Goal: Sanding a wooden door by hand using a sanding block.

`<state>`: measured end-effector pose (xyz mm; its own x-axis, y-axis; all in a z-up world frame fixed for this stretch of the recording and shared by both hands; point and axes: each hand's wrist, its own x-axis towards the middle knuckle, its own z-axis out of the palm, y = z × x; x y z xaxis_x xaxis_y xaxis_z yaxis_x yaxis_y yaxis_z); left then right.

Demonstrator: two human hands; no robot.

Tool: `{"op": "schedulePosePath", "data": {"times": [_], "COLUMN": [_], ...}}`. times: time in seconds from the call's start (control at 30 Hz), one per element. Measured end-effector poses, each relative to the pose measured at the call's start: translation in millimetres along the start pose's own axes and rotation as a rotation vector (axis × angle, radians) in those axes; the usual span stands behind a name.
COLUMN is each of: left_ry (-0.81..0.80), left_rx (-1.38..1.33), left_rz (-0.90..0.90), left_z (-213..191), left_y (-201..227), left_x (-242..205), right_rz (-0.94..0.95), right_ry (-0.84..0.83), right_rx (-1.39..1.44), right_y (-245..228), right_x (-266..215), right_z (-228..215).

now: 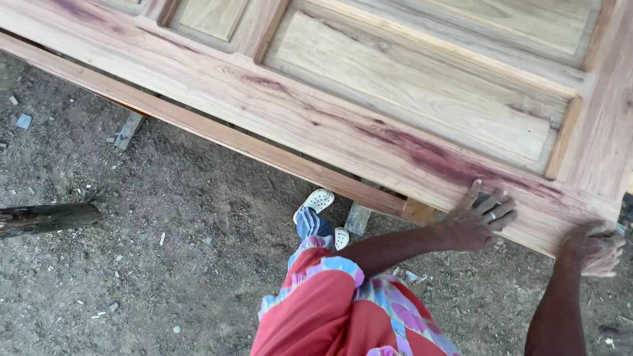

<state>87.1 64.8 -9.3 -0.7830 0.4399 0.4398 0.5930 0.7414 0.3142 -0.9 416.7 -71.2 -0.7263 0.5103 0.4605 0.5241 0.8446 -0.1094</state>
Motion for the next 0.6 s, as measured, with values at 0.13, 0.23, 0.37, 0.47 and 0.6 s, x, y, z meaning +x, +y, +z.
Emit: {"op": "schedulePosePath", "data": {"times": [0.13,0.23,0.37,0.47,0.6], "left_ry": [0.028,-0.089,-0.113,-0.121,-0.124], "left_rx": [-0.059,0.14,0.257,0.283,0.255], "left_rz": [0.011,-0.061,-0.492,-0.904,-1.328], "left_z": [-44,-93,-145,-204,-247], "left_y": [-36,-111,-249,-345,-384], "left_x": [-30,-75,-171,-244,-272], "right_rz": [-0.098,0.038,0.033,0.02,0.084], "right_ry": [0.119,-0.053,-0.002,0.021,-0.061], "right_rx": [0.0,0.004,-0.032,0.008,0.044], "right_y": [-4,-7,6,-2,-9], "right_x": [-5,1,4,1,-1], "right_z": [-6,-2,13,6,-5]}}
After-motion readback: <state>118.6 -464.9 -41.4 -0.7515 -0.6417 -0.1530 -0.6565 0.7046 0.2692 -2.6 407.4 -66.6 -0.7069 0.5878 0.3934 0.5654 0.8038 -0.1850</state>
